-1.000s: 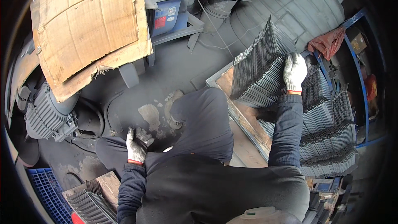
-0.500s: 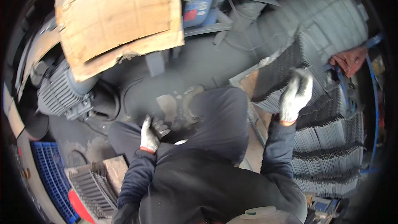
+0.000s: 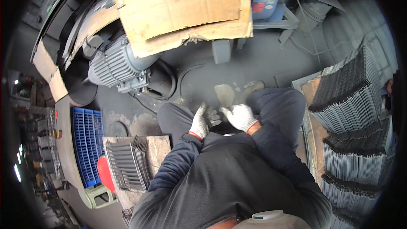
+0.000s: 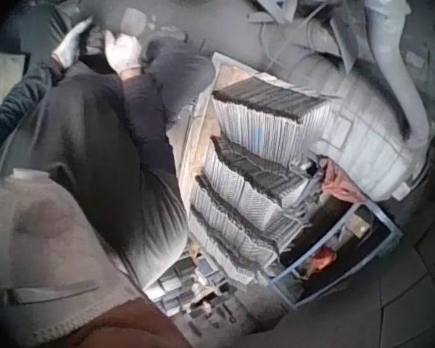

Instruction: Inspecting and stacking metal wire grates in a fabrication shop.

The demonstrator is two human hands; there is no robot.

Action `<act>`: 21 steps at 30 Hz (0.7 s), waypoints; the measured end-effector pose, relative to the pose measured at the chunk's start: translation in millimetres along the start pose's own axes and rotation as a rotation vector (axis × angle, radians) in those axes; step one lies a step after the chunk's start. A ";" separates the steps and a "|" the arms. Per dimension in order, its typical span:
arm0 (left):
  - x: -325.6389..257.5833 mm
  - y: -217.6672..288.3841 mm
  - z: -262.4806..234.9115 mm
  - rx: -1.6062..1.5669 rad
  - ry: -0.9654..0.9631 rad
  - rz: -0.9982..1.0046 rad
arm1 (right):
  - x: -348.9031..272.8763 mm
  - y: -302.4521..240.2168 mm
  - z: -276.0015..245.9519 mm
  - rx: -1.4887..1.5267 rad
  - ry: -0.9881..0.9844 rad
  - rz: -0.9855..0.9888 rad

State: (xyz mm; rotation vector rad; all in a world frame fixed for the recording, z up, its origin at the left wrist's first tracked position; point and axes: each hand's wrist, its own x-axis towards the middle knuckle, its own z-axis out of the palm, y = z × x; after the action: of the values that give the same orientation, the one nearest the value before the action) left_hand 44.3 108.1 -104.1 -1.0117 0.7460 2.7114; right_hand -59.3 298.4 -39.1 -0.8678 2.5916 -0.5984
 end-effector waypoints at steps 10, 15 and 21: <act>-79.7 28.1 45.7 0.498 0.064 0.215 | -17.5 8.8 -10.3 0.172 0.137 -0.058; -226.7 90.9 75.4 1.123 0.244 0.732 | -11.0 18.8 -1.5 0.105 0.078 -0.173; -340.6 161.4 -54.4 1.665 1.463 1.028 | -12.4 13.6 3.9 0.189 0.027 -0.247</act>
State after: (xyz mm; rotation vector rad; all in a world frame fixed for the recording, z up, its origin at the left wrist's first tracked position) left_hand 285.0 -48.5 146.0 -1.8055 3.1812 -0.0367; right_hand -54.9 314.9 -46.8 -1.1299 2.4187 -0.9119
